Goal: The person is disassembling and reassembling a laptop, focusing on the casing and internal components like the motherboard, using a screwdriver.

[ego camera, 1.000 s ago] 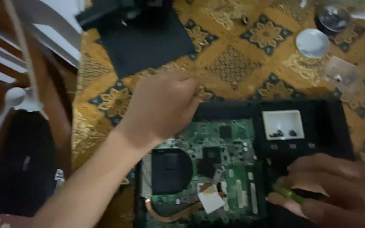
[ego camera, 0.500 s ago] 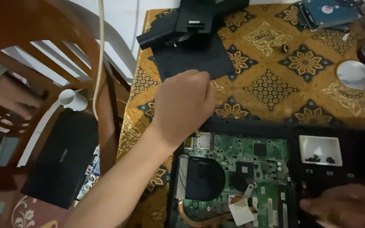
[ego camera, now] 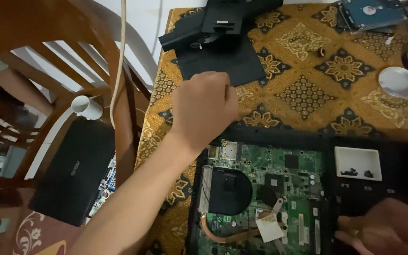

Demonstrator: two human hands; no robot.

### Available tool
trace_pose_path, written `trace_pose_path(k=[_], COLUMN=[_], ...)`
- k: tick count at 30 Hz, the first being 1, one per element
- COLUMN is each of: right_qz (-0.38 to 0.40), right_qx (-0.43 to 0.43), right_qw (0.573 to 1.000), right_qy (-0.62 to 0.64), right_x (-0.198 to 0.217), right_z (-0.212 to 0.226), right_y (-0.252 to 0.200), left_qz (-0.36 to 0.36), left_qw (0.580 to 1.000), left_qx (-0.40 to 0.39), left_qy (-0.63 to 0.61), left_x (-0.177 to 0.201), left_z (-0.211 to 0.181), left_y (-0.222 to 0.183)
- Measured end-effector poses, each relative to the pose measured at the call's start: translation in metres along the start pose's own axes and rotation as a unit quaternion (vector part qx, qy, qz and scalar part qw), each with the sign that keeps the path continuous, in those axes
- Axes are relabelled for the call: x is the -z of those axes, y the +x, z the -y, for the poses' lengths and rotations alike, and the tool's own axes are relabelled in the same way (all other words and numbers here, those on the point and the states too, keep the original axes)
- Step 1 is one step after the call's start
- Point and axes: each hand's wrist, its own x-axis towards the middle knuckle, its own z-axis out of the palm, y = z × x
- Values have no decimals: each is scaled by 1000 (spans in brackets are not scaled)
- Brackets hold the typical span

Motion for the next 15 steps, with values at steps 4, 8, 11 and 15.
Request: trace_pose_path(k=[4, 8, 11, 15], right_qz=[-158, -441, -364, -561], right_qx=[7, -115, -324, -246], right_qw=[971, 575, 407, 573], right_qy=[176, 679, 773, 545], right_x=[65, 11, 167, 236], right_z=[8, -22, 24, 35], right_y=[-38, -61, -100, -131], left_qz=[3, 37, 90, 105], left_qw=[1000, 999, 995, 994], left_qx=[-2, -7, -10, -21], left_qy=[7, -6, -28, -14], left_x=[-2, -6, -2, -5], left_z=[1, 3, 2, 0], left_y=[-3, -4, -1, -3])
